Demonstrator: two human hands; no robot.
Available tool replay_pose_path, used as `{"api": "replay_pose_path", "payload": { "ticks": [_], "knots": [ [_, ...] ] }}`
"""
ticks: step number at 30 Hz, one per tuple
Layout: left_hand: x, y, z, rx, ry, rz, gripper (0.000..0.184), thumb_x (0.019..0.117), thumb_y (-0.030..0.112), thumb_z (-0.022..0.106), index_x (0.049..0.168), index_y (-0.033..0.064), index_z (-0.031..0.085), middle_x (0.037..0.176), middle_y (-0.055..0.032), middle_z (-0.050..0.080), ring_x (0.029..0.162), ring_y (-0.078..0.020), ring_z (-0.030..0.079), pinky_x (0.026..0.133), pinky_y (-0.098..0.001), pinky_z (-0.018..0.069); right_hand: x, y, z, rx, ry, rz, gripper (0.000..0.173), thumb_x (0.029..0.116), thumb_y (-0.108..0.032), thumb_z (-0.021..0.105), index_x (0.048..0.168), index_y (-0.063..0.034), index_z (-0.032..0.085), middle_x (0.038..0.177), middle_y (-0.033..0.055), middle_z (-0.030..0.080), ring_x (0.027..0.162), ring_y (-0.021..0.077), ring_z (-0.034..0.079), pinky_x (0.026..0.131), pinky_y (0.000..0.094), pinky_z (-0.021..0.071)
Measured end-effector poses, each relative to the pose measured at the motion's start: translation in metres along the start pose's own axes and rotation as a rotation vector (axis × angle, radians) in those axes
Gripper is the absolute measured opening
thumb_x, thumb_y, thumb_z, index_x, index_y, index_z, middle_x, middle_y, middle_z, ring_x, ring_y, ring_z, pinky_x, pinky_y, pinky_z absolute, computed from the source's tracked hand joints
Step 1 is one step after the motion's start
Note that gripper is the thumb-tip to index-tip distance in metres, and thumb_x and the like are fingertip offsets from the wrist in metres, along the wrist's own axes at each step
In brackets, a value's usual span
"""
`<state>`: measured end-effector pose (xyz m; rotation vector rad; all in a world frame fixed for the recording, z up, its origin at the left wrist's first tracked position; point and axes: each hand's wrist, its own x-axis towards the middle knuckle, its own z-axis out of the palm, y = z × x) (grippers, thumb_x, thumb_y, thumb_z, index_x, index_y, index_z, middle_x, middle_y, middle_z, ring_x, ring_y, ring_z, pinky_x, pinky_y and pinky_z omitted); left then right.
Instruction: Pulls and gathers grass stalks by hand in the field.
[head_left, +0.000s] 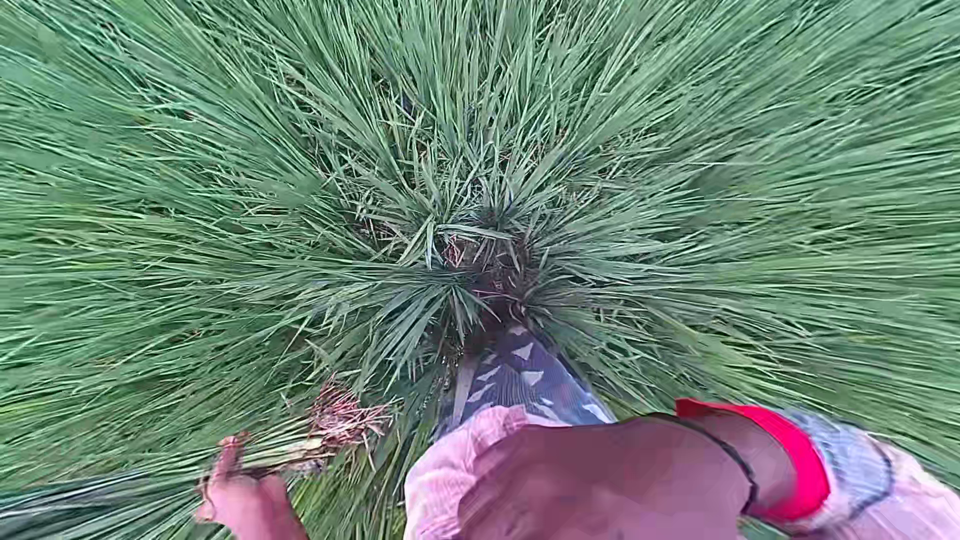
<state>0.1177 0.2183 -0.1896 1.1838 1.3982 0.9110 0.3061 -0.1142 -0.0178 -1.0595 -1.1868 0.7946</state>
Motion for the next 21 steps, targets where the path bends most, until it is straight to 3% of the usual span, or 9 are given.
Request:
{"api": "replay_pose_path", "payload": {
  "ticks": [2,3,5,7,11,15,21],
  "knots": [
    [-0.008,0.006,0.014,0.019,0.013,0.01,0.018,0.0998,0.0,0.051,0.117,0.0028,0.051,0.091,0.0023,0.063,0.082,-0.0056,0.066,0.079,-0.0266,0.0586,-0.032,0.027,-0.041,-0.235,0.261,0.251,0.028,0.0969,-0.024,0.067,0.096,0.0043,0.065,0.084,0.01,0.062,0.076,0.0069,0.056,0.069,0.0155,0.0449],
    [-0.012,0.007,0.02,0.03,0.011,0.015,0.018,0.1004,0.0,0.05,0.118,0.0021,0.051,0.091,0.0024,0.063,0.083,-0.0052,0.066,0.08,-0.0265,0.058,-0.049,0.042,-0.058,-0.363,0.403,0.446,0.024,0.0976,-0.02,0.065,0.098,0.0039,0.066,0.085,0.007,0.062,0.075,0.0028,0.054,0.068,0.0145,0.0433],
    [-0.016,0.008,0.029,0.037,0.017,0.032,0.016,0.1002,-0.001,0.05,0.116,0.0015,0.052,0.091,0.0019,0.063,0.083,-0.0052,0.065,0.08,-0.0266,0.0577,-0.082,0.071,-0.089,-0.484,0.584,0.81,0.022,0.0998,-0.017,0.062,0.105,0.0028,0.069,0.088,0.0083,0.064,0.075,0.0091,0.055,0.07,0.0269,0.046],
    [-0.018,0.004,0.04,0.027,0.016,0.045,0.017,0.0996,-0.002,0.049,0.116,0.0012,0.051,0.091,0.001,0.061,0.084,-0.0059,0.065,0.081,-0.0268,0.0571,-0.109,0.09,-0.115,-0.498,0.637,1.027,0.022,0.1028,-0.016,0.06,0.11,0.0036,0.068,0.093,0.0149,0.066,0.082,0.0208,0.06,0.077,0.0411,0.049],
    [-0.02,-0.008,0.068,0.017,0.02,0.061,0.018,0.1005,-0.001,0.05,0.118,0.0008,0.051,0.092,0.0012,0.062,0.083,-0.0054,0.065,0.082,-0.0262,0.0572,-0.152,0.126,-0.154,-0.508,0.568,1.205,0.023,0.1048,-0.015,0.057,0.111,0.0043,0.067,0.095,0.0194,0.066,0.087,0.0293,0.063,0.082,0.0505,0.0489],
    [-0.026,-0.022,0.09,-0.012,0.007,0.067,0.017,0.1003,-0.002,0.049,0.116,0.0018,0.05,0.089,0.0015,0.063,0.08,-0.0057,0.066,0.079,-0.0268,0.0582,-0.184,0.154,-0.164,-0.542,0.539,1.281,0.027,0.1063,-0.016,0.054,0.114,0.0057,0.068,0.103,0.0247,0.068,0.098,0.038,0.065,0.09,0.0596,0.0473],
    [-0.036,-0.016,0.1,0.007,-0.116,0.018,0.018,0.0995,-0.002,0.051,0.117,0.0032,0.049,0.089,0.0007,0.064,0.081,-0.0069,0.067,0.078,-0.0283,0.0595,-0.195,0.155,-0.107,-0.477,0.621,1.249,0.027,0.1061,-0.015,0.052,0.111,0.0072,0.067,0.104,0.0244,0.066,0.096,0.0352,0.063,0.089,0.0555,0.0468]
  ]
}}
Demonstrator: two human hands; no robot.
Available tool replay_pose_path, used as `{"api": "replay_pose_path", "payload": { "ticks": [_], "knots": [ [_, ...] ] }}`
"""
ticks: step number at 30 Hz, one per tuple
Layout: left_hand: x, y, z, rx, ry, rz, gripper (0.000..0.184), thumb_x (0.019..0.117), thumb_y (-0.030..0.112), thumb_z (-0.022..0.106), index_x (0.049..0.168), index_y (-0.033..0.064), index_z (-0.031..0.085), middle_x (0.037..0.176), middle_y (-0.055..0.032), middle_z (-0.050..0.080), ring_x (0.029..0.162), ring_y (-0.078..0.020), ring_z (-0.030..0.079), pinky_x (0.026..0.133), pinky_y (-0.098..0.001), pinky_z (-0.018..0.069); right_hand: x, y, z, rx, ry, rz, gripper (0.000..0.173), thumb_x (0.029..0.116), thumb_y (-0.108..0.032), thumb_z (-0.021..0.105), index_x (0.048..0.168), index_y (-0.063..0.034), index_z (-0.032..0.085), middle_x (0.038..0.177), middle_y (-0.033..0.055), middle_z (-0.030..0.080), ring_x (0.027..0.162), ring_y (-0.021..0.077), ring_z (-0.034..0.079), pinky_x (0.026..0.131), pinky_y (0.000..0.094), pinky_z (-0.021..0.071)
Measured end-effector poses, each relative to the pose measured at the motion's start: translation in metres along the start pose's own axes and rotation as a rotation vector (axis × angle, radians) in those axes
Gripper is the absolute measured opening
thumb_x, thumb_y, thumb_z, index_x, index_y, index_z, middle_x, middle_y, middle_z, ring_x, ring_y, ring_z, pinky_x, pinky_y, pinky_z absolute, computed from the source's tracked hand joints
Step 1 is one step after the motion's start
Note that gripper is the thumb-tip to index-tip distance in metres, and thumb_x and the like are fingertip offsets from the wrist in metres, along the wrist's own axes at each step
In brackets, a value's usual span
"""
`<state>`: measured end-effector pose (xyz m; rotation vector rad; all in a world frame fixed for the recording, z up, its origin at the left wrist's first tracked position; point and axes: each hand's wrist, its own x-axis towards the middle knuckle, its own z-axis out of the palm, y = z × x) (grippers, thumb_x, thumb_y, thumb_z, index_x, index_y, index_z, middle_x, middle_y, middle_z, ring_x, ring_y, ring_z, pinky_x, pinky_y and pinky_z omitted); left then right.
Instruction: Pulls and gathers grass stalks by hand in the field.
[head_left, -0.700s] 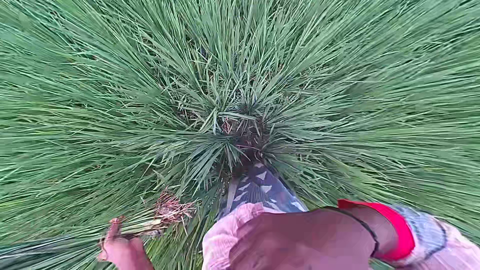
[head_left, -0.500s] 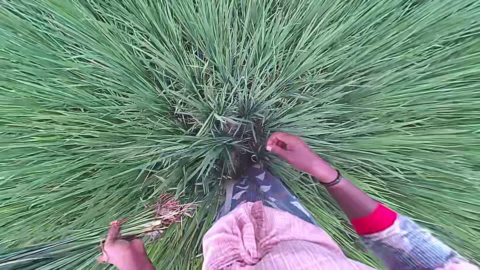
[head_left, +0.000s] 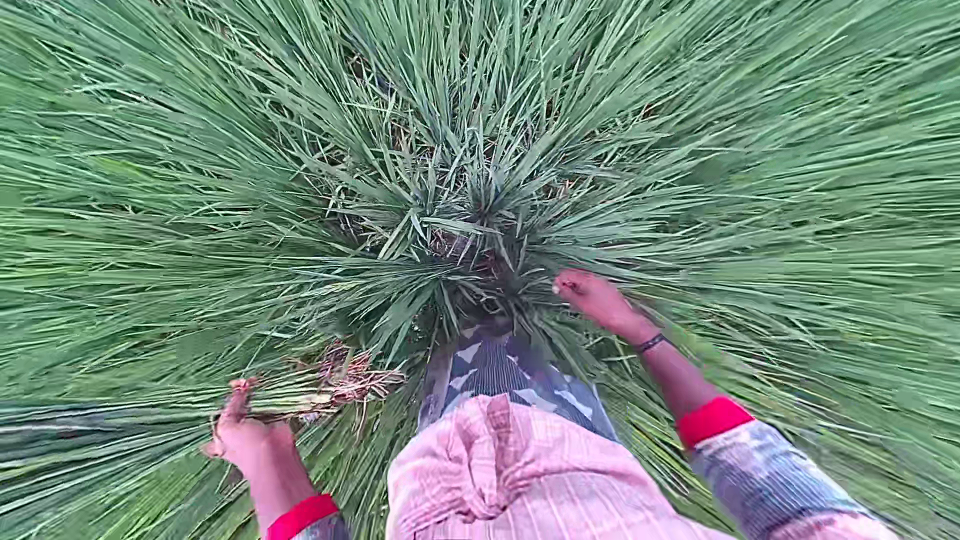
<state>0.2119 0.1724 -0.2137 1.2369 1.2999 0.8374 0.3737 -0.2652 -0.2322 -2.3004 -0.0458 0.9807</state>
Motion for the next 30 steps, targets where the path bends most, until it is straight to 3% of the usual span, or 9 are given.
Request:
{"api": "replay_pose_path", "payload": {
  "ticks": [4,8,12,15,19,23,27,30],
  "knots": [
    [0.001,0.015,-0.015,-0.001,-0.072,-0.023,0.021,0.1,-0.001,0.05,0.121,0.0034,0.047,0.092,-0.0004,0.063,0.083,-0.0078,0.067,0.078,-0.0287,0.0595,-0.035,-0.006,0.026,0.001,-0.036,0.059,0.03,0.1075,-0.016,0.05,0.119,0.0075,0.065,0.111,0.0264,0.066,0.104,0.0369,0.063,0.095,0.0555,0.0459],
    [0.009,0.014,-0.03,-0.002,-0.09,0.008,0.019,0.099,-0.004,0.052,0.117,0.001,0.051,0.088,0.001,0.066,0.08,-0.0065,0.068,0.077,-0.0269,0.0601,-0.051,-0.004,0.03,-0.013,-0.011,0.095,0.031,0.1073,-0.017,0.05,0.122,0.0054,0.065,0.113,0.0256,0.067,0.106,0.038,0.064,0.095,0.0573,0.0459],
    [0.018,0.011,-0.041,-0.011,-0.098,0.029,0.024,0.098,-0.005,0.052,0.121,-0.0002,0.049,0.092,-0.0006,0.065,0.083,-0.0077,0.068,0.079,-0.0283,0.0601,-0.058,-0.01,0.023,-0.034,0.033,0.109,0.029,0.1079,-0.018,0.05,0.119,0.0036,0.066,0.109,0.0237,0.067,0.102,0.0361,0.064,0.092,0.0568,0.0467],
    [0.02,0.007,-0.045,-0.038,-0.065,0.021,0.029,0.0984,-0.005,0.052,0.126,0.0003,0.045,0.095,-0.0009,0.064,0.086,-0.0076,0.068,0.08,-0.0287,0.0599,-0.048,-0.012,0.023,-0.063,0.012,0.085,0.028,0.1079,-0.018,0.05,0.118,0.0042,0.065,0.107,0.0232,0.066,0.101,0.0355,0.063,0.092,0.0558,0.0461],
    [0.019,0.006,-0.048,-0.05,-0.01,0.019,0.039,0.0976,-0.005,0.054,0.134,0.0004,0.04,0.099,-0.003,0.062,0.089,-0.0086,0.067,0.082,-0.0301,0.0596,-0.025,-0.026,0.022,-0.109,-0.085,0.024,0.032,0.1085,-0.019,0.048,0.123,0.0043,0.065,0.116,0.0259,0.067,0.111,0.0395,0.063,0.098,0.0594,0.0448],
    [0.021,0.009,-0.046,-0.02,0.016,0.03,0.025,0.0974,-0.004,0.055,0.122,0.0009,0.049,0.092,-0.0009,0.065,0.084,-0.008,0.068,0.079,-0.0294,0.0603,-0.007,-0.035,0.011,-0.114,-0.125,-0.025,0.031,0.1082,-0.018,0.049,0.122,0.0057,0.064,0.109,0.0263,0.067,0.102,0.0397,0.064,0.093,0.0595,0.0458],
    [0.02,0.009,-0.034,-0.014,0.037,0.016,0.016,0.0998,-0.003,0.049,0.115,0.0029,0.051,0.089,0.0015,0.064,0.081,-0.0071,0.068,0.079,-0.0277,0.0599,0.015,-0.031,-0.009,-0.11,-0.192,0.003,0.031,0.1084,-0.017,0.05,0.123,0.006,0.064,0.112,0.0272,0.066,0.105,0.0392,0.063,0.096,0.0585,0.0453],
    [0.01,0.01,-0.022,-0.006,0.097,-0.004,0.021,0.0985,-0.005,0.05,0.118,0.0022,0.048,0.089,0.0005,0.063,0.081,-0.0072,0.068,0.078,-0.0278,0.0599,0.04,-0.03,-0.029,-0.154,-0.27,-0.026,0.031,0.1087,-0.017,0.05,0.122,0.0074,0.064,0.111,0.0275,0.066,0.104,0.0393,0.064,0.096,0.0573,0.046]
  ]
}}
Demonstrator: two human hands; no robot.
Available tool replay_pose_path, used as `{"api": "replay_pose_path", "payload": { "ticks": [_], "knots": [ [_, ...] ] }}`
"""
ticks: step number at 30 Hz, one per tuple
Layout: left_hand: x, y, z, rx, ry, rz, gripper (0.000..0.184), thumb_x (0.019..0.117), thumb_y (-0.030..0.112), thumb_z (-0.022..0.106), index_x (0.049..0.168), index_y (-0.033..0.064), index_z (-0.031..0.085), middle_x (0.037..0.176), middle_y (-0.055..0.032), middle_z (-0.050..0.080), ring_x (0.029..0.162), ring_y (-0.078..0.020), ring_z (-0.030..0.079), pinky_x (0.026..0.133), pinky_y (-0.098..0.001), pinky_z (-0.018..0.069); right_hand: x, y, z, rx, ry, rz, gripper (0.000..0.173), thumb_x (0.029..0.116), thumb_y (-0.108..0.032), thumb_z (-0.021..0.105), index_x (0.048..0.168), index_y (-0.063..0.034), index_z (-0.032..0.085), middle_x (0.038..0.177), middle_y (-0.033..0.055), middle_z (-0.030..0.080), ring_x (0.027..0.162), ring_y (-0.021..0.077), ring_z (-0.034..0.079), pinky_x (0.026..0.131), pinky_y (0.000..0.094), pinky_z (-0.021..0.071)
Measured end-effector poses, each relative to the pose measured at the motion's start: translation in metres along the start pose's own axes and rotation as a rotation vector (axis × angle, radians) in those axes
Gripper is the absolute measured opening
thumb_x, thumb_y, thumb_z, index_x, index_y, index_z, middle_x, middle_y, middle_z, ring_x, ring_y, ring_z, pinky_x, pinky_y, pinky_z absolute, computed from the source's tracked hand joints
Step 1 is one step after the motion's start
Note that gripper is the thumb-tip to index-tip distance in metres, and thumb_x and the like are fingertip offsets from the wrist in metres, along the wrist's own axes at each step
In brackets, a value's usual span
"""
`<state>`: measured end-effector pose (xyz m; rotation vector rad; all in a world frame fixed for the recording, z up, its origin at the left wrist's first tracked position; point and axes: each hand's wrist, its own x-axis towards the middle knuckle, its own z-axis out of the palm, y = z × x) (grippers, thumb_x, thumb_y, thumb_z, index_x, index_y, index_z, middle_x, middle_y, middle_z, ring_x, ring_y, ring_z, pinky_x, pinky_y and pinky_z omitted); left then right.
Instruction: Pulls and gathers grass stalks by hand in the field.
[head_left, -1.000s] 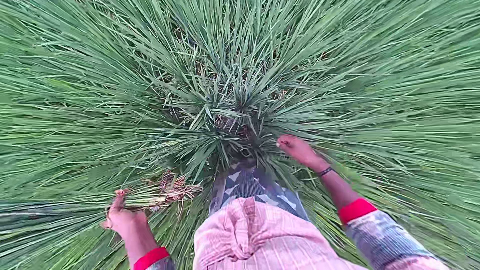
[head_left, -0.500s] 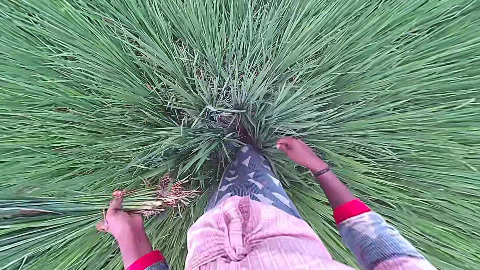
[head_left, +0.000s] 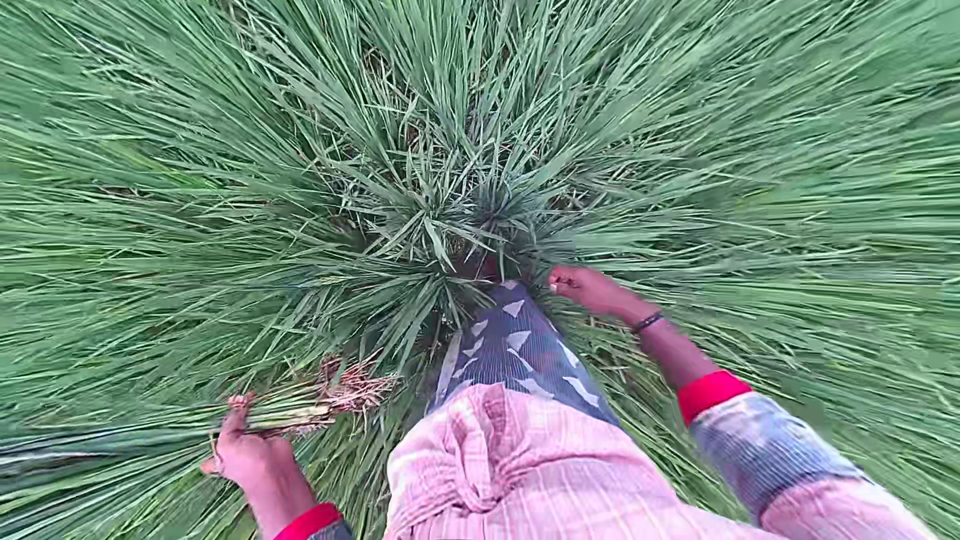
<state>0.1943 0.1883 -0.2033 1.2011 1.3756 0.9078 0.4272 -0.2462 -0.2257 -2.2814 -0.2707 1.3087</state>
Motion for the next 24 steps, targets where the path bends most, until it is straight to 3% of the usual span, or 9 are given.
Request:
{"api": "replay_pose_path", "payload": {
  "ticks": [3,7,10,13,15,19,22,24],
  "knots": [
    [-0.007,-0.001,0.007,0.0,0.046,0.001,0.022,0.0986,-0.005,0.049,0.12,0.0021,0.048,0.091,0.001,0.063,0.082,-0.006,0.067,0.078,-0.0272,0.0594,0.024,-0.003,-0.029,-0.07,-0.031,-0.058,0.03,0.1086,-0.016,0.05,0.119,0.008,0.065,0.109,0.0279,0.066,0.102,0.0397,0.064,0.094,0.0584,0.0462],
    [-0.012,-0.018,0.002,-0.078,0.085,0.037,0.018,0.0987,-0.006,0.049,0.115,0.0008,0.051,0.086,0.001,0.065,0.079,-0.0071,0.068,0.078,-0.0276,0.0604,0.052,-0.012,-0.057,-0.193,0.077,-0.19,0.024,0.106,-0.012,0.054,0.116,0.0059,0.066,0.105,0.0265,0.068,0.099,0.0412,0.067,0.091,0.0616,0.0488],
    [-0.014,-0.02,-0.016,-0.142,0.108,0.035,0.019,0.0988,-0.005,0.05,0.117,0.0003,0.05,0.088,-0.0006,0.065,0.081,-0.0081,0.069,0.078,-0.0287,0.0606,0.045,-0.034,-0.049,-0.18,0.154,-0.233,0.026,0.1067,-0.01,0.052,0.123,0.0076,0.064,0.111,0.0294,0.068,0.105,0.0443,0.066,0.095,0.0636,0.0468],
    [-0.013,-0.019,-0.039,-0.154,0.092,0.036,0.026,0.099,-0.005,0.05,0.124,0.0003,0.045,0.092,-0.0014,0.063,0.083,-0.0083,0.068,0.08,-0.0291,0.0601,0.02,-0.03,-0.009,-0.093,0.205,-0.269,0.023,0.1065,-0.01,0.053,0.12,0.0046,0.065,0.098,0.0233,0.068,0.086,0.0357,0.066,0.082,0.0561,0.0511],
    [-0.014,-0.016,-0.047,-0.165,0.086,0.035,0.02,0.098,-0.006,0.05,0.116,0.002,0.05,0.085,0.0002,0.066,0.078,-0.0083,0.069,0.076,-0.029,0.0614,0.009,-0.023,0.015,-0.04,0.13,-0.237,0.023,0.1071,-0.011,0.052,0.12,0.0033,0.065,0.096,0.0196,0.067,0.083,0.0293,0.063,0.081,0.0501,0.0512],
    [-0.035,-0.002,-0.049,-0.1,-0.016,-0.003,0.015,0.0999,-0.005,0.048,0.112,0.0032,0.053,0.085,0.0022,0.068,0.08,-0.0067,0.07,0.077,-0.0272,0.0612,-0.008,-0.024,0.047,0.071,0.04,-0.103,0.028,0.1078,-0.013,0.051,0.123,0.0063,0.063,0.106,0.0232,0.066,0.095,0.0295,0.062,0.09,0.0483,0.0485],
    [-0.065,0.007,-0.026,-0.059,-0.209,-0.104,0.025,0.101,-0.004,0.044,0.124,0.0051,0.05,0.09,0.0064,0.069,0.083,-0.0028,0.069,0.08,-0.0224,0.0603,-0.007,-0.024,0.057,0.248,0.104,-0.053,0.028,0.1078,-0.01,0.047,0.127,0.0068,0.06,0.111,0.0203,0.064,0.096,0.0215,0.061,0.09,0.0384,0.0496],
    [-0.095,0.003,-0.001,-0.063,-0.379,-0.205,0.029,0.0988,-0.006,0.042,0.125,0.004,0.05,0.09,0.0069,0.07,0.083,-0.0025,0.07,0.08,-0.021,0.0603,0.005,-0.025,0.058,0.357,0.195,-0.07,0.027,0.1071,-0.006,0.047,0.125,0.0084,0.06,0.114,0.0225,0.064,0.098,0.0238,0.062,0.091,0.0398,0.0502]
  ]
}}
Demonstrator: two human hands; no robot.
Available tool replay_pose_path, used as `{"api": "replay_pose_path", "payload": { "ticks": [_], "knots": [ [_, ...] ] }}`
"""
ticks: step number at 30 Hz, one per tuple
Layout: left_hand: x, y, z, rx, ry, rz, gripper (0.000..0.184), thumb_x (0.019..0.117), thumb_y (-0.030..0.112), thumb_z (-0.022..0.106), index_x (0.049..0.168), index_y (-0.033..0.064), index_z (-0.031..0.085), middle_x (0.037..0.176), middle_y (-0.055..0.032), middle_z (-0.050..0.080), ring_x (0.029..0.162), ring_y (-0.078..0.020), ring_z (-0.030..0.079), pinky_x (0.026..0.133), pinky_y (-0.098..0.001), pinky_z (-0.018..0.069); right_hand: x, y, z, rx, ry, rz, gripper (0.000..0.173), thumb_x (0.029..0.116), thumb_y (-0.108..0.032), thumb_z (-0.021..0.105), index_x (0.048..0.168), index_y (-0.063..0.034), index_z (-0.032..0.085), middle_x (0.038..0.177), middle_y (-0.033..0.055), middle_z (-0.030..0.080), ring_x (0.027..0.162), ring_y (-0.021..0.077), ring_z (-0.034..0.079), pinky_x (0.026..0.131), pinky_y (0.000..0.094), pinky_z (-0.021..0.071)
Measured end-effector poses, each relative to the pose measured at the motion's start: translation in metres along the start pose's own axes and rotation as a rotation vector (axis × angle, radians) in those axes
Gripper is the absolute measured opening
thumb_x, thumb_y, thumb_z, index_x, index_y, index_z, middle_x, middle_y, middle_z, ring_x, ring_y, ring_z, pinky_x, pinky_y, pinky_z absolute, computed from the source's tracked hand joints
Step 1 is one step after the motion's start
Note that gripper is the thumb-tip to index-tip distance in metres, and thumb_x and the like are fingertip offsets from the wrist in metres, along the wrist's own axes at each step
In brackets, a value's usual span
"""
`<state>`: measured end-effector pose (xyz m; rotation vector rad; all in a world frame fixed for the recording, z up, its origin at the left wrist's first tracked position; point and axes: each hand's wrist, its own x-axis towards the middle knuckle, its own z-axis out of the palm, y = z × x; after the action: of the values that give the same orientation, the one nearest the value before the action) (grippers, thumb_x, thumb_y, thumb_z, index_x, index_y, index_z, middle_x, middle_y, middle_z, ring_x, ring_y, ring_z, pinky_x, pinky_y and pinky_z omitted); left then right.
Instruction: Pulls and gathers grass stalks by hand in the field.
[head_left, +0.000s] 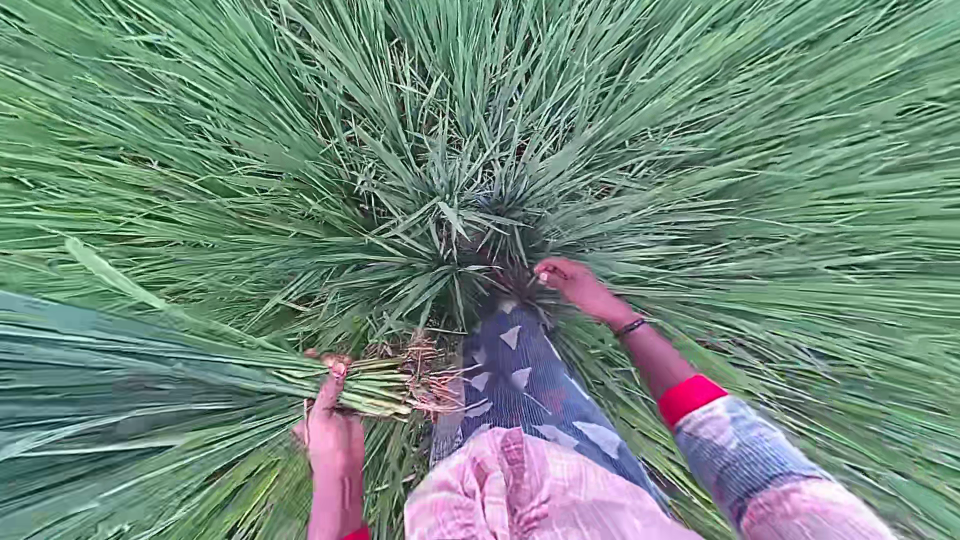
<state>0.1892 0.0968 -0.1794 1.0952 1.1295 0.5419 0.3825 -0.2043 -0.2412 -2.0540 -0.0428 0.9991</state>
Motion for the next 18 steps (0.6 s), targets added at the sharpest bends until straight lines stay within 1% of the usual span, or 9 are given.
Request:
{"api": "replay_pose_path", "payload": {
  "ticks": [4,6,7,11,12,15,16,17,18],
  "knots": [
    [-0.024,-0.064,0.08,0.027,-0.341,-0.218,0.03,0.0891,-0.011,0.052,0.118,-0.0028,0.056,0.093,0.0031,0.072,0.09,-0.0044,0.069,0.087,-0.023,0.058,0.053,-0.003,0.004,0.112,0.095,-0.002,0.027,0.1078,-0.005,0.045,0.127,0.008,0.059,0.123,0.025,0.063,0.108,0.0289,0.063,0.096,0.044,0.0495],
    [-0.021,-0.117,0.119,0.123,-0.425,-0.336,0.027,0.0896,-0.011,0.058,0.116,-0.0086,0.057,0.096,-0.0034,0.07,0.094,-0.0068,0.068,0.09,-0.0242,0.0561,0.095,0.004,0.013,0.167,0.062,0.068,0.028,0.1088,-0.004,0.043,0.129,0.0068,0.059,0.127,0.024,0.062,0.111,0.0274,0.064,0.099,0.0415,0.0503],
    [-0.009,-0.151,0.142,0.16,-0.431,-0.395,0.031,0.0903,-0.011,0.061,0.121,-0.0115,0.054,0.102,-0.009,0.068,0.097,-0.0093,0.066,0.091,-0.0256,0.055,0.123,0.01,0.019,0.208,0.048,0.086,0.028,0.1088,-0.003,0.042,0.129,0.0075,0.058,0.127,0.0237,0.062,0.11,0.0257,0.063,0.098,0.0394,0.0497],
    [0.087,-0.295,0.197,0.228,-0.289,-0.392,0.053,0.0907,-0.009,0.064,0.139,-0.0124,0.04,0.121,-0.0209,0.06,0.107,-0.0167,0.062,0.095,-0.0302,0.0533,0.225,0.055,0.073,0.394,0.115,0.172,0.024,0.1063,-0.001,0.048,0.125,0.0085,0.059,0.118,0.0207,0.063,0.101,0.0196,0.059,0.09,0.0338,0.0486],
    [0.118,-0.322,0.202,0.266,-0.215,-0.373,0.054,0.0927,-0.007,0.064,0.141,-0.0123,0.04,0.127,-0.0238,0.059,0.112,-0.0204,0.061,0.098,-0.0328,0.0518,0.253,0.073,0.091,0.434,0.143,0.226,0.024,0.1067,-0.004,0.048,0.125,0.0079,0.059,0.12,0.0208,0.063,0.105,0.0205,0.059,0.094,0.0343,0.0489],
    [0.209,-0.376,0.184,0.414,-0.023,-0.293,0.058,0.0983,0.003,0.063,0.148,-0.0108,0.035,0.141,-0.0277,0.051,0.127,-0.0272,0.054,0.108,-0.0374,0.0452,0.328,0.151,0.15,0.451,0.229,0.397,0.034,0.1108,-0.012,0.043,0.132,0.0117,0.055,0.127,0.0285,0.06,0.115,0.0296,0.059,0.102,0.0402,0.0457],
    [0.239,-0.389,0.17,0.489,0.039,-0.258,0.053,0.099,0.006,0.064,0.144,-0.0109,0.041,0.138,-0.0273,0.053,0.124,-0.0273,0.056,0.106,-0.0381,0.0464,0.342,0.183,0.17,0.417,0.256,0.409,0.035,0.1106,-0.012,0.043,0.133,0.0136,0.054,0.126,0.0306,0.059,0.114,0.0312,0.057,0.1,0.0406,0.0453],
    [0.268,-0.399,0.154,0.545,0.104,-0.24,0.055,0.0974,0.01,0.068,0.142,-0.0115,0.045,0.138,-0.0291,0.055,0.125,-0.0306,0.057,0.106,-0.0423,0.047,0.353,0.215,0.185,0.373,0.262,0.434,0.038,0.1104,-0.013,0.045,0.136,0.0135,0.053,0.132,0.0319,0.058,0.121,0.0335,0.058,0.105,0.0418,0.0463],
    [0.292,-0.403,0.138,0.565,0.113,-0.248,0.062,0.0981,0.011,0.068,0.148,-0.0092,0.038,0.144,-0.0284,0.05,0.13,-0.0308,0.054,0.109,-0.0429,0.0455,0.361,0.236,0.192,0.358,0.233,0.499,0.041,0.1103,-0.014,0.045,0.141,0.0128,0.05,0.14,0.0313,0.055,0.13,0.0339,0.055,0.11,0.042,0.0438]
  ]
}}
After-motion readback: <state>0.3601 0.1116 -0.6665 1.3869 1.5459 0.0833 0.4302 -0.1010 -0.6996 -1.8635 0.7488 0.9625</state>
